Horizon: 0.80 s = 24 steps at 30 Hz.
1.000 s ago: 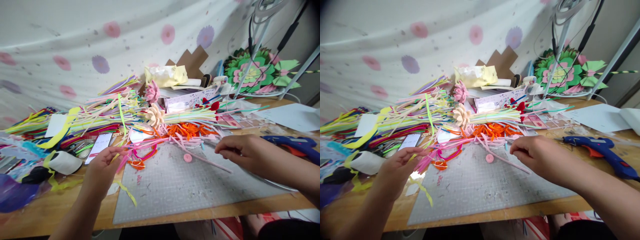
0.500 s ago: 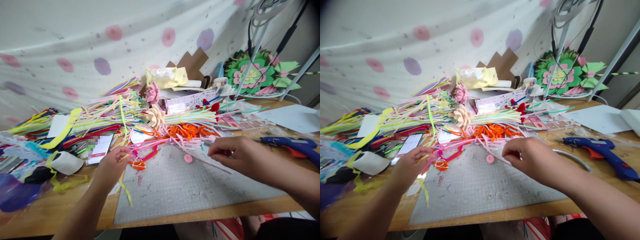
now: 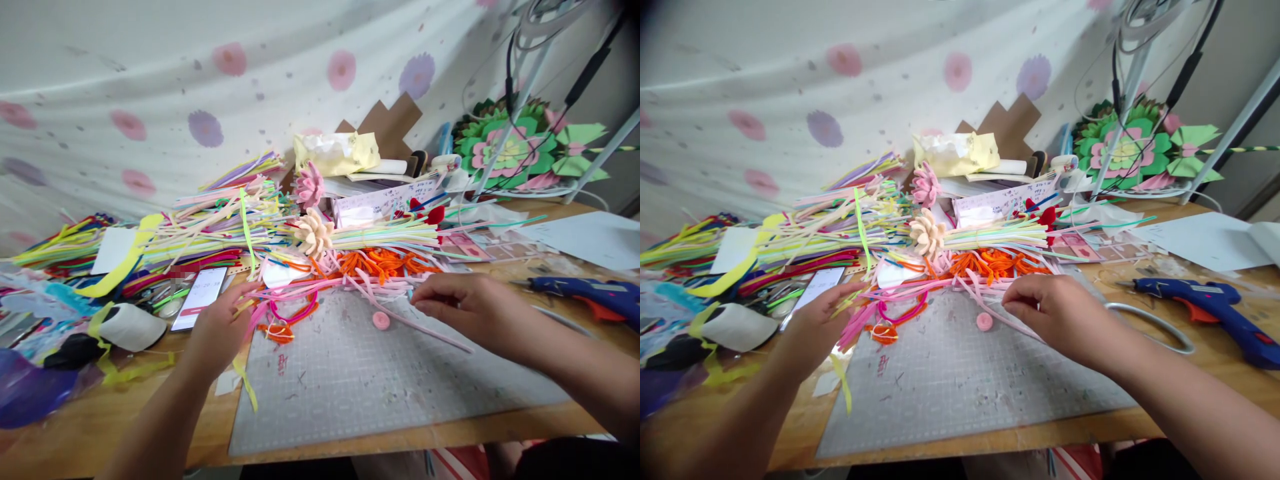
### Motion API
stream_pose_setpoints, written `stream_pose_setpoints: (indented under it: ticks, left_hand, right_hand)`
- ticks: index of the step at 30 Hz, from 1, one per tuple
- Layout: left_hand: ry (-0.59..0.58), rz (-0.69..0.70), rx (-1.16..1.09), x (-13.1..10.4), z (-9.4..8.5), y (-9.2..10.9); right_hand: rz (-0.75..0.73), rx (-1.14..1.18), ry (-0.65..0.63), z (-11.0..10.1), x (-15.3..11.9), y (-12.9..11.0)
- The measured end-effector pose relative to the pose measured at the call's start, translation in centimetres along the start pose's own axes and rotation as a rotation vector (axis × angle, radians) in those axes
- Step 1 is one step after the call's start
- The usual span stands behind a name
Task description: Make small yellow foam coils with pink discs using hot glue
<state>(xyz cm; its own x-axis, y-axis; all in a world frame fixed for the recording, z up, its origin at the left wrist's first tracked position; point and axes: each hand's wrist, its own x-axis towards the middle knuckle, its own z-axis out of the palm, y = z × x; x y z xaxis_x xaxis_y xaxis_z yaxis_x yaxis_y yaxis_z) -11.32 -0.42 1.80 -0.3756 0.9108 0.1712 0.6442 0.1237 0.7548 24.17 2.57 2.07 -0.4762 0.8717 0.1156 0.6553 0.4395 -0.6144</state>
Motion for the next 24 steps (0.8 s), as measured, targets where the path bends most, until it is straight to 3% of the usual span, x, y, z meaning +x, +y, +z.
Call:
stream_pose_setpoints:
  ticks: [4, 5, 10, 13, 16, 18, 22, 24]
  left_hand:
    - [-0.052, 0.116, -0.021, -0.6, -0.9, 1.2]
    - [-0.090, 0.129, -0.117, -1.2, -1.1, 1.7]
    - [-0.349, -0.044, -0.491, -5.2, -1.3, 5.5]
    - [-0.538, -0.171, -0.642, -6.4, 0.2, 7.9]
    - [-0.730, -0.200, -0.744, -5.7, 3.1, 9.0]
    - [-0.824, -0.232, -0.782, -4.9, 5.5, 9.1]
    - [-0.887, -0.262, -0.766, -3.9, 9.3, 8.8]
    - [-0.905, -0.253, -0.762, -3.9, 10.4, 8.5]
  right_hand:
    - [0.011, 0.028, 0.013, 0.1, 0.1, 0.1]
    - [0.020, 0.039, 0.015, 0.0, 0.1, 0.1]
    - [0.065, 0.233, 0.046, -0.2, 0.1, 0.0]
    - [0.083, 0.379, 0.032, -0.5, -0.2, -0.2]
    - [0.040, 0.468, -0.021, -1.0, -0.9, -0.5]
    - [-0.019, 0.464, -0.132, -1.7, -1.8, -1.0]
    - [0.014, 0.395, -0.666, -3.2, -3.7, -2.3]
    - [-0.014, 0.378, -0.717, -3.4, -4.2, -2.8]
